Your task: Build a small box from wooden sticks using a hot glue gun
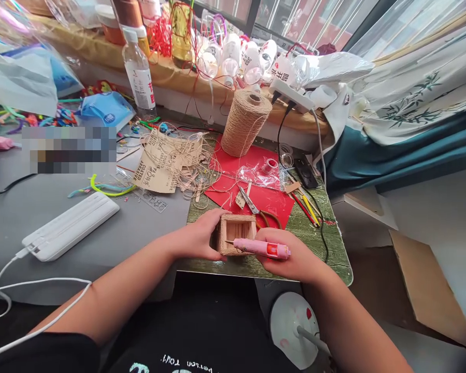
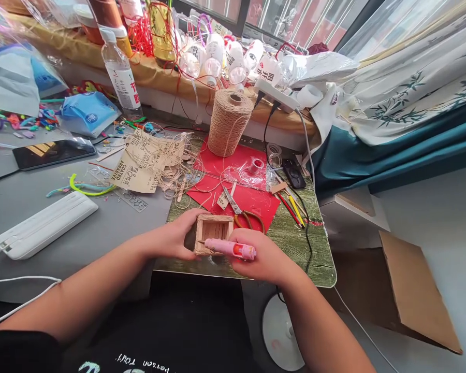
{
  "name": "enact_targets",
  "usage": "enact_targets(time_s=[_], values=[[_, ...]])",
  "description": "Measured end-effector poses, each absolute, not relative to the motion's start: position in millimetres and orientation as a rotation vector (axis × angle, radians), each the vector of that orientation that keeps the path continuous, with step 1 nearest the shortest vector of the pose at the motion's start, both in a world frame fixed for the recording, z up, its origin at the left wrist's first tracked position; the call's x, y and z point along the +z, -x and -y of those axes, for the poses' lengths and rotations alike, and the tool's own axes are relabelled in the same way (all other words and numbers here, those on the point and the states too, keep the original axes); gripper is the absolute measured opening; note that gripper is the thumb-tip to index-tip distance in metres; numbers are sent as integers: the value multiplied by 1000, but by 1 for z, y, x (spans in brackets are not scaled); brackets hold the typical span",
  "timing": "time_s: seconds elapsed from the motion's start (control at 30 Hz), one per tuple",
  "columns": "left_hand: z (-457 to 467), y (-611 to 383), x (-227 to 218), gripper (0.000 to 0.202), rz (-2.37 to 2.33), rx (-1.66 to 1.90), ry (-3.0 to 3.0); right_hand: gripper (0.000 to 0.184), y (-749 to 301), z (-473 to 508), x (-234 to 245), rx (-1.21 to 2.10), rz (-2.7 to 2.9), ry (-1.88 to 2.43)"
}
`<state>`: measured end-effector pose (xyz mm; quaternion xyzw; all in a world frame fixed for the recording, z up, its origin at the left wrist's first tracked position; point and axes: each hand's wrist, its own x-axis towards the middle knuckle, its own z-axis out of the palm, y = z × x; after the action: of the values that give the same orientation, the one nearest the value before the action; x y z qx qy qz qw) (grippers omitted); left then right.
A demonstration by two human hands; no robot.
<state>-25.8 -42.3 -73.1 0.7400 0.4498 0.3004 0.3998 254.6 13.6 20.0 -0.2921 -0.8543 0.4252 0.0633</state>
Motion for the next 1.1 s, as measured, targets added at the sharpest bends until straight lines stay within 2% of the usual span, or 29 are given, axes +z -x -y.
enact_targets(time_s=[0.33,0.73,1.1], values=[[42,28,-73,104,-1116,777,-1857,15,-253,-23,20,1359,2704,846],[42,28,-73,101,-1119,762,-1883,8,-240,-25,29,1186,2864,826],[41,26,-71,97,-1114,787,-1876,17,-237,-25,31,1167,2949,797]])
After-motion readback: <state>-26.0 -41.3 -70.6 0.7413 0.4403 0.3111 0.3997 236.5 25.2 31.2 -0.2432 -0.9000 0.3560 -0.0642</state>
